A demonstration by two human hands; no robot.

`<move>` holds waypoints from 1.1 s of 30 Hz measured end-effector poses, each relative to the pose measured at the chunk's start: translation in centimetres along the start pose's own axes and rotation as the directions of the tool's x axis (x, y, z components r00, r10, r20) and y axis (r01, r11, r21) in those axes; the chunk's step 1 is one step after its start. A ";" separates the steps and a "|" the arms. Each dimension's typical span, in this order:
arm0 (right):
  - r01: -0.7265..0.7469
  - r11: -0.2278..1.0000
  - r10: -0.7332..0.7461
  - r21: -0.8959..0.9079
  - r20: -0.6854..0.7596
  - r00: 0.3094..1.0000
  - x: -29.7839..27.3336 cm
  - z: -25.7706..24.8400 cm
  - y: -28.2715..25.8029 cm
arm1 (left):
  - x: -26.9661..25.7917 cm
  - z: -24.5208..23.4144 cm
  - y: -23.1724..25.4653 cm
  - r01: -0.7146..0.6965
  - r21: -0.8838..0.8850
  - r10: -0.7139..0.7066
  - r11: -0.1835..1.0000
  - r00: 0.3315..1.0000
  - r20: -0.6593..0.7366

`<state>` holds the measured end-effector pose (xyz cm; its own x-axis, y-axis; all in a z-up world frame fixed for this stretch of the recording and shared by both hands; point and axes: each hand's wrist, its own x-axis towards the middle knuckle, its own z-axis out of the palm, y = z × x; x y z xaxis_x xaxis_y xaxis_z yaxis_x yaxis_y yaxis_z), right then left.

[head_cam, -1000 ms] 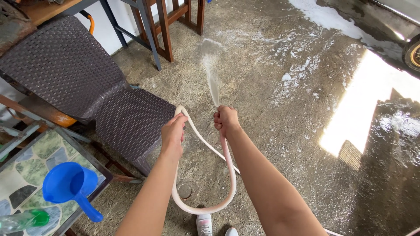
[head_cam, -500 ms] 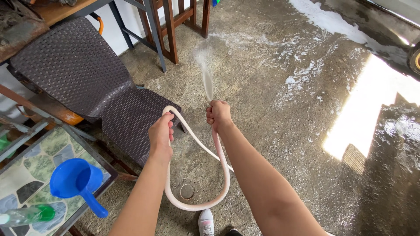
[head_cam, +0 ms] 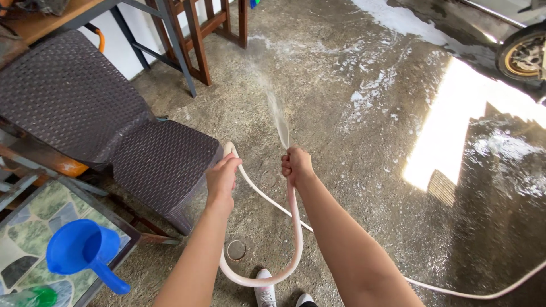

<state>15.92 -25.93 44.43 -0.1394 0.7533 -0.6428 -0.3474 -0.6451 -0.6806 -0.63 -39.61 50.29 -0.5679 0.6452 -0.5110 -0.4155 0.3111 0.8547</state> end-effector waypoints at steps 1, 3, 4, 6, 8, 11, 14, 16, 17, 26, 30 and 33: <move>0.001 1.000 -0.001 0.003 -0.005 1.000 0.5 -1.4 0.4 | 0.3 0.6 -1.0 0.002 0.003 -0.002 1.000 1.000 0.004; -0.053 0.997 0.055 0.061 -0.030 0.998 1.3 -4.2 1.3 | 0.8 1.8 -2.9 -0.002 0.079 0.001 0.997 1.000 0.019; -0.053 0.996 0.055 0.065 -0.034 0.998 1.2 -5.1 1.5 | 0.4 2.2 -3.3 0.000 0.084 -0.002 0.996 1.000 0.023; -0.057 0.996 0.059 0.067 -0.029 0.998 0.9 -7.4 1.5 | -0.7 3.4 -4.0 0.018 0.096 -0.024 0.995 0.998 0.063; -0.061 0.995 0.063 0.074 -0.029 0.998 -0.4 -9.0 1.2 | -0.9 4.0 -5.5 0.023 0.108 -0.033 0.994 0.995 0.093; -0.057 0.995 0.061 0.081 -0.047 0.997 -1.5 -12.9 0.5 | -2.6 5.8 -7.4 0.009 0.148 -0.029 0.989 0.990 0.135; -0.064 0.993 0.073 0.098 -0.081 0.994 -2.4 -18.2 0.3 | -5.3 7.8 -9.2 -0.009 0.196 -0.024 0.981 0.986 0.163; -0.078 0.991 0.089 0.113 -0.097 0.991 -3.2 -22.6 0.4 | -7.8 9.5 -10.6 -0.009 0.214 -0.031 0.977 0.983 0.180; -0.078 0.988 0.090 0.132 -0.086 0.992 -3.4 -24.7 0.4 | -9.1 10.5 -11.1 -0.016 0.206 -0.025 0.978 0.981 0.194; -0.101 0.972 0.131 0.213 -0.129 0.983 -9.5 -41.5 1.0 | -17.0 15.0 -21.2 -0.095 0.138 0.059 0.986 0.967 0.247; -0.084 0.976 0.118 0.201 -0.161 0.980 -14.0 -44.8 1.6 | -23.8 15.8 -21.3 -0.025 0.195 -0.012 0.980 0.982 0.187; -0.101 0.981 0.129 0.164 -0.171 0.977 -16.2 -45.5 1.8 | -26.3 16.0 -21.7 0.027 0.237 -0.064 0.971 0.986 0.152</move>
<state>59.69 -45.17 37.62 -0.0227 0.6306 -0.7758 -0.4793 -0.6878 -0.5451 34.74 -52.19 46.62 -0.4252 0.7226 -0.5451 -0.2506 0.4847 0.8380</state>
